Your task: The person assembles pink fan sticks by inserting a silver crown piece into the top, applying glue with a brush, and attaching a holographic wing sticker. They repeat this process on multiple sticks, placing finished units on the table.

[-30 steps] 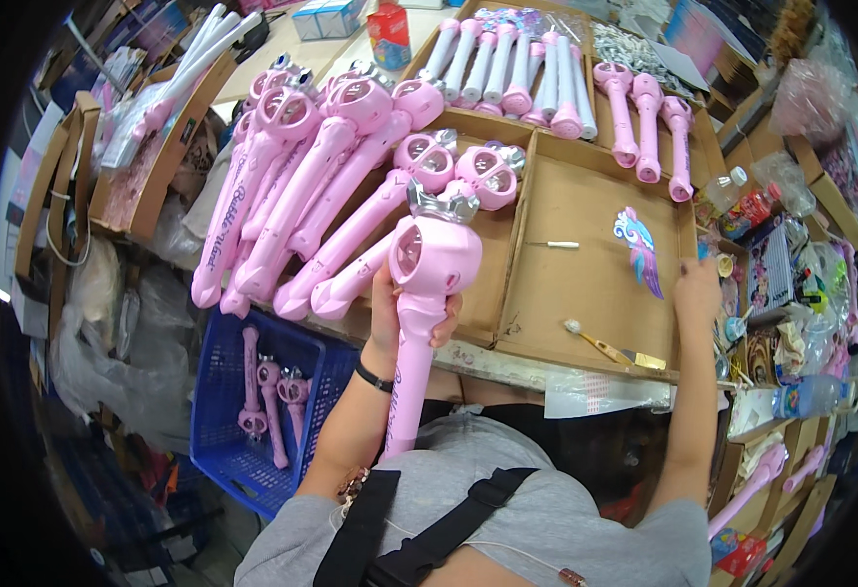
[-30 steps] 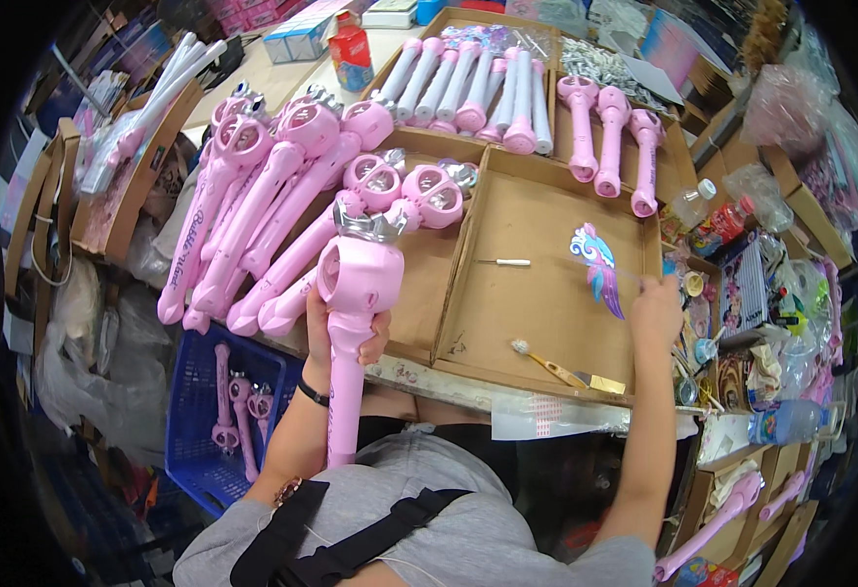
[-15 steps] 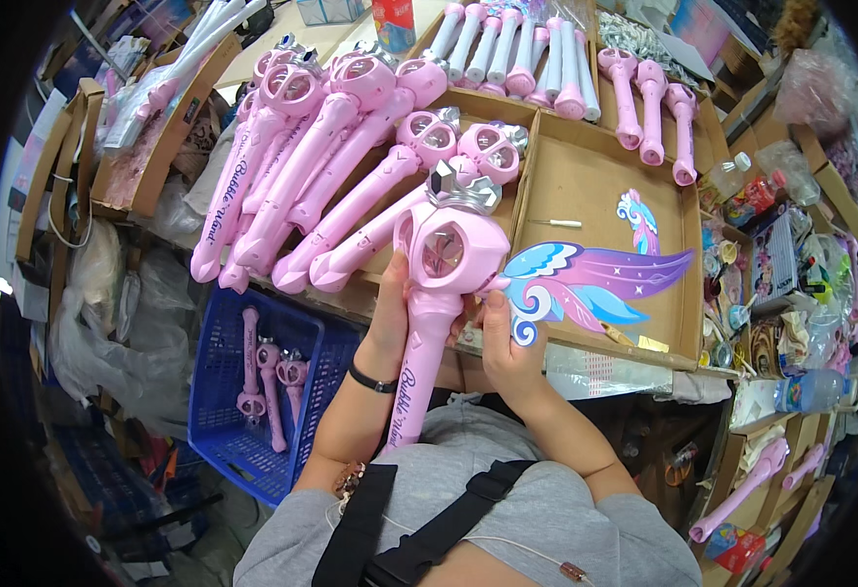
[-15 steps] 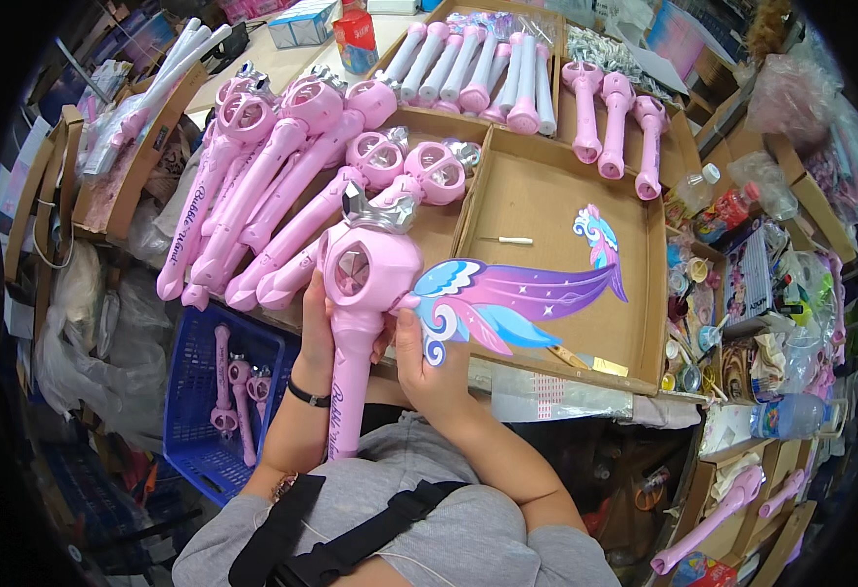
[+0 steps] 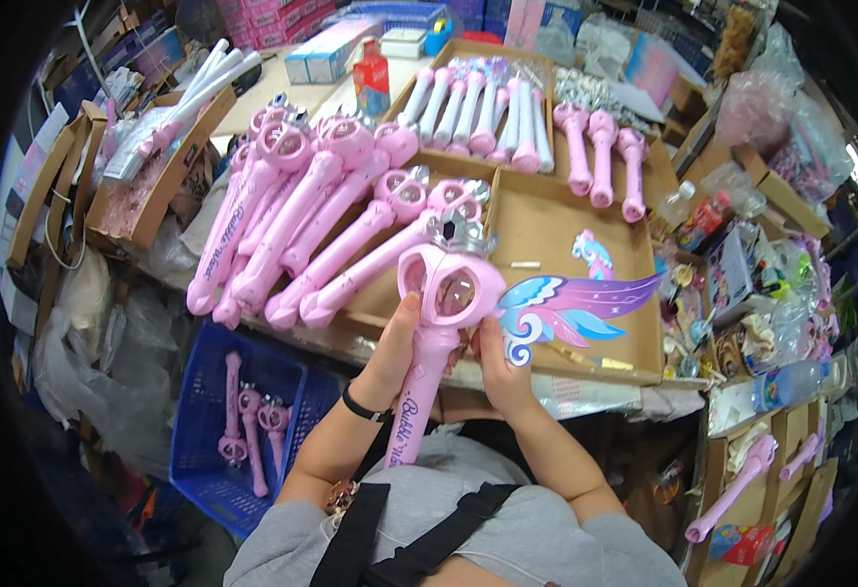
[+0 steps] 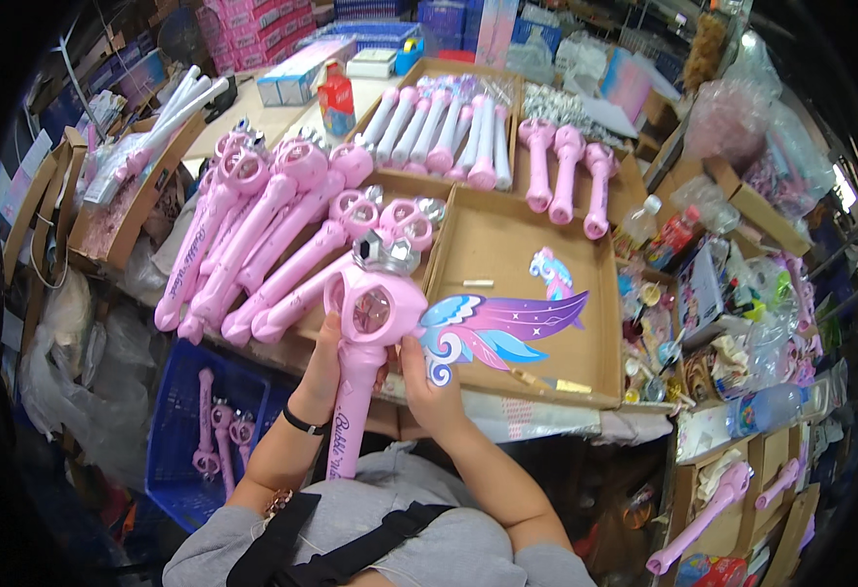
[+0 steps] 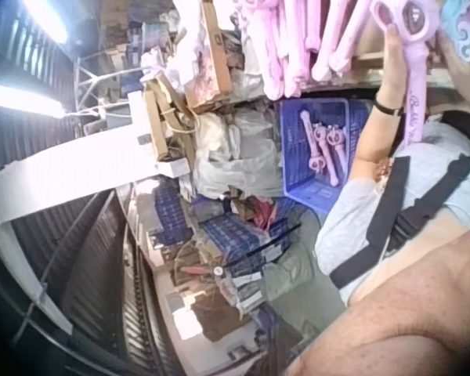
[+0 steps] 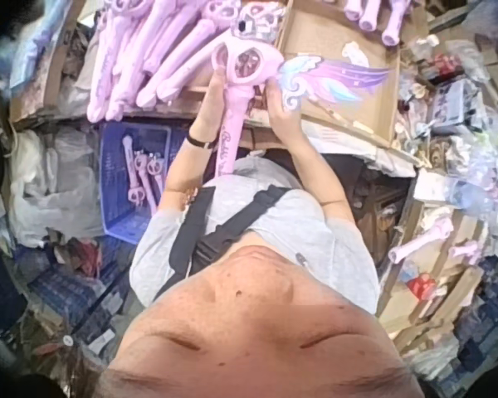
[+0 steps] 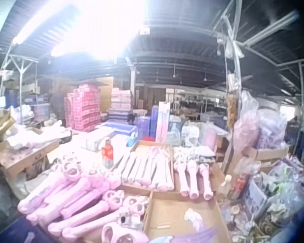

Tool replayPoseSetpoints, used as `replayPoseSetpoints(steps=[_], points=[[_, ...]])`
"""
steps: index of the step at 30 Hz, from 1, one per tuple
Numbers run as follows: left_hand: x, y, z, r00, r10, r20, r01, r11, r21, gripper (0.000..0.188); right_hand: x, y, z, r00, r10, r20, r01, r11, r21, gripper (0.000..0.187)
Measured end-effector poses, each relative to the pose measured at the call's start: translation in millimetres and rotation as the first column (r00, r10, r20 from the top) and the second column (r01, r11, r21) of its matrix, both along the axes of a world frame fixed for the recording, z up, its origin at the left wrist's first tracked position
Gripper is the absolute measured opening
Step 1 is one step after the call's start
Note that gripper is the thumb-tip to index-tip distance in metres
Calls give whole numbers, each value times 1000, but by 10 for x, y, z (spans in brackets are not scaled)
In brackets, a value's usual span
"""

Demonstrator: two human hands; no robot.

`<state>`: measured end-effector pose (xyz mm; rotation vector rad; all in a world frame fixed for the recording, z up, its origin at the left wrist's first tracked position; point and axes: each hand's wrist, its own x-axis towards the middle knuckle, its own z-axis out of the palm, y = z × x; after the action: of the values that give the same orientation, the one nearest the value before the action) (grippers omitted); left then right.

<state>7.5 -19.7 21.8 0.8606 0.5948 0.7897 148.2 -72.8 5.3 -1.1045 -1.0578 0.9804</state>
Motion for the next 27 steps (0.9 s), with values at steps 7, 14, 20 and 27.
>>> replayPoseSetpoints(steps=[7, 14, 20, 27], points=[[80, 134, -109, 960, 274, 51, -269, 862, 429, 83, 5, 71, -213, 934, 5, -356, 14, 999, 51, 29], [-116, 345, -28, 999, -35, 29, 28, 979, 203, 96, 462, 96, -90, 953, 98, -288, -139, 982, -125, 37], [156, 597, 140, 955, 287, 76, -297, 916, 270, 84, 424, 195, -118, 835, 47, -549, -291, 883, -368, 48], [348, 398, 29, 998, 46, 53, -59, 954, 293, 58, -124, -174, -582, 979, 172, 111, -129, 940, -316, 43]])
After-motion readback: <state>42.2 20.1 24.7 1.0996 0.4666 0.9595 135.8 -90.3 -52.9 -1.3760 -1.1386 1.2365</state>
